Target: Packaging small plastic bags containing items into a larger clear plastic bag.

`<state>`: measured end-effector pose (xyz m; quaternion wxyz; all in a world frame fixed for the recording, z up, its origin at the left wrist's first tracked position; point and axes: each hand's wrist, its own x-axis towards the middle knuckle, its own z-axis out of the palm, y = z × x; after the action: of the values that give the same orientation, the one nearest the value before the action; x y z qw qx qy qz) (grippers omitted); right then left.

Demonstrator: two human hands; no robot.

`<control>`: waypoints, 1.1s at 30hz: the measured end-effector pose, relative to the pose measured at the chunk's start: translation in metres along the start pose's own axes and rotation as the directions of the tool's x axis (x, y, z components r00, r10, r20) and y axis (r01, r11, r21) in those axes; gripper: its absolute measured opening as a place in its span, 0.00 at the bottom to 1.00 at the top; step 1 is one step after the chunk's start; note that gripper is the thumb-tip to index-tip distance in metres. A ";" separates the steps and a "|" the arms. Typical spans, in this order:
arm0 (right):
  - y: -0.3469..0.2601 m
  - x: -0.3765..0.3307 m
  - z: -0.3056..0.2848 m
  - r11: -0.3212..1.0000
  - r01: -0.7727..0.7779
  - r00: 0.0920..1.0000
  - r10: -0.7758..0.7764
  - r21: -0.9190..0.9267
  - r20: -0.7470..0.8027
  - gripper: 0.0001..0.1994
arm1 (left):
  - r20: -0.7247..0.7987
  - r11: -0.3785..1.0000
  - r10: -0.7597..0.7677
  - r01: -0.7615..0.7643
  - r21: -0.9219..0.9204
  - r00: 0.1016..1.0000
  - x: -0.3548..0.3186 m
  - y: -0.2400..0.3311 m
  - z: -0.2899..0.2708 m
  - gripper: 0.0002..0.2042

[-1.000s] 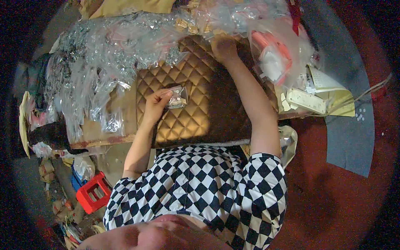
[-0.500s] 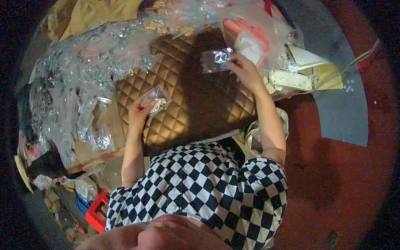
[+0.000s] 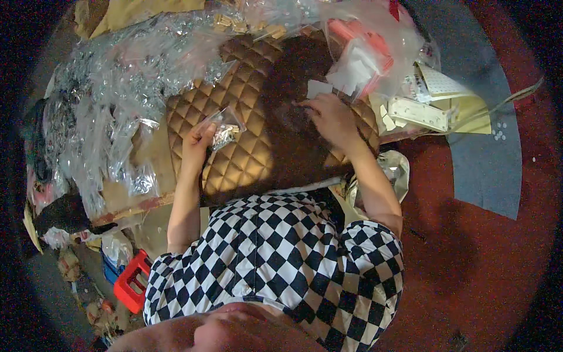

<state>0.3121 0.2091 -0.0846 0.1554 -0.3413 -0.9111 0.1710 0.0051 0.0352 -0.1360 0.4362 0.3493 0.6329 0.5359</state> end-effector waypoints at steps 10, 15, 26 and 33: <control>0.038 0.042 -0.014 0.970 0.057 0.995 -0.074 -0.236 -0.065 0.14 | 0.085 0.985 0.100 -0.111 0.134 0.991 -0.023 0.065 0.020 0.07; -0.060 0.052 0.001 0.993 -0.075 0.983 0.090 -0.093 0.160 0.13 | 0.141 0.704 0.606 -0.610 0.363 0.783 -0.016 0.082 0.038 0.08; -0.065 0.051 0.050 0.762 -0.188 0.942 -0.039 0.620 0.334 0.22 | -0.174 0.554 0.537 -0.189 0.811 0.826 -0.071 0.070 -0.030 0.20; -0.016 0.040 0.065 0.866 -0.236 0.970 0.183 0.441 0.160 0.23 | -0.359 0.139 0.449 0.332 0.933 0.819 -0.137 -0.013 -0.140 0.18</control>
<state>0.2487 0.2111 -0.1290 0.1599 -0.3821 -0.8100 0.4150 -0.0730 -0.1442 -0.1180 -0.1376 0.3945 0.9051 0.0797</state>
